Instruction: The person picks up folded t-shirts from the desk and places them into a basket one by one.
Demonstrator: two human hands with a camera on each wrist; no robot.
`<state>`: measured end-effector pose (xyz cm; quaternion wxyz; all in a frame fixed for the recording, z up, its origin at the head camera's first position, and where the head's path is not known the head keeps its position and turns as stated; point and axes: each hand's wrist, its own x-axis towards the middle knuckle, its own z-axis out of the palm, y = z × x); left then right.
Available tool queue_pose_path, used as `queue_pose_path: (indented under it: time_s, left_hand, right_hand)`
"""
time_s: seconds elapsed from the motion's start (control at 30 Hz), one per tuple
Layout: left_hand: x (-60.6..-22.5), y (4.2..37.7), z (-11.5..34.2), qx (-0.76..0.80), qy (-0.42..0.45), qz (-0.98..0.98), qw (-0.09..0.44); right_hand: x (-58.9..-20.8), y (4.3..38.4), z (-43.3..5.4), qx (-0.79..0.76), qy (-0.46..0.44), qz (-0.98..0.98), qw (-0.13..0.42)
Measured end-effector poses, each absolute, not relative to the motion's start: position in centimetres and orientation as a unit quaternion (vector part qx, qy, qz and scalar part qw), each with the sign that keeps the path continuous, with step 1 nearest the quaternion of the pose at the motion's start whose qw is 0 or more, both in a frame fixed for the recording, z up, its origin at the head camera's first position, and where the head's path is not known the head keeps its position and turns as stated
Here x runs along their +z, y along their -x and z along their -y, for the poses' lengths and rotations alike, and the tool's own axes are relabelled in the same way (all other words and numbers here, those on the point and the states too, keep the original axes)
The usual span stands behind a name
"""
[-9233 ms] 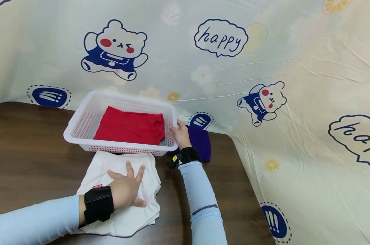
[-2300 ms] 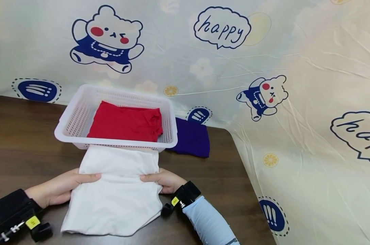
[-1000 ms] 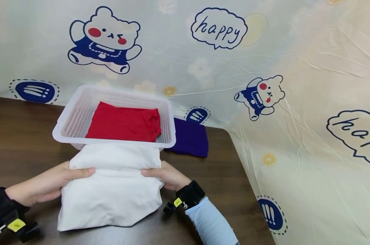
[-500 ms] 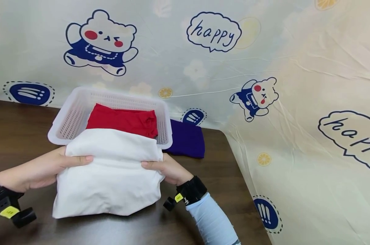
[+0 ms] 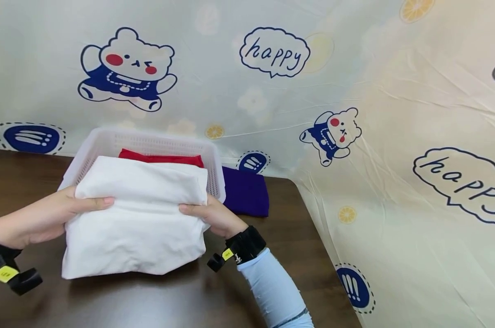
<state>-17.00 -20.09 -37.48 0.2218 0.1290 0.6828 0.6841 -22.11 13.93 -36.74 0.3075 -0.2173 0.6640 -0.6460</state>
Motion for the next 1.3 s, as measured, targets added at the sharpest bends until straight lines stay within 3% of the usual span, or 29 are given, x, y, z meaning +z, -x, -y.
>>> queue_pose_path:
  time_s: [0.47, 0.73, 1.1, 1.3]
  left_hand:
    - [-36.3, 18.4, 20.7, 0.672, -0.132, -0.702, 0.196]
    - [-34.2, 20.5, 19.9, 0.664, -0.126, -0.716, 0.175]
    - [-32.1, 22.1, 19.1, 0.676, -0.132, -0.71, 0.146]
    - [-31.0, 23.1, 18.7, 0.674, -0.117, -0.722, 0.104]
  right_hand:
    - [-35.4, 23.7, -12.6, -0.633, 0.232, -0.686, 0.274]
    - [-33.2, 26.4, -12.5, -0.641, 0.224, -0.692, 0.246]
    - [-31.0, 28.3, -12.9, -0.628, 0.234, -0.72, 0.181]
    - [-29.7, 29.3, -12.5, -0.626, 0.241, -0.727, 0.146]
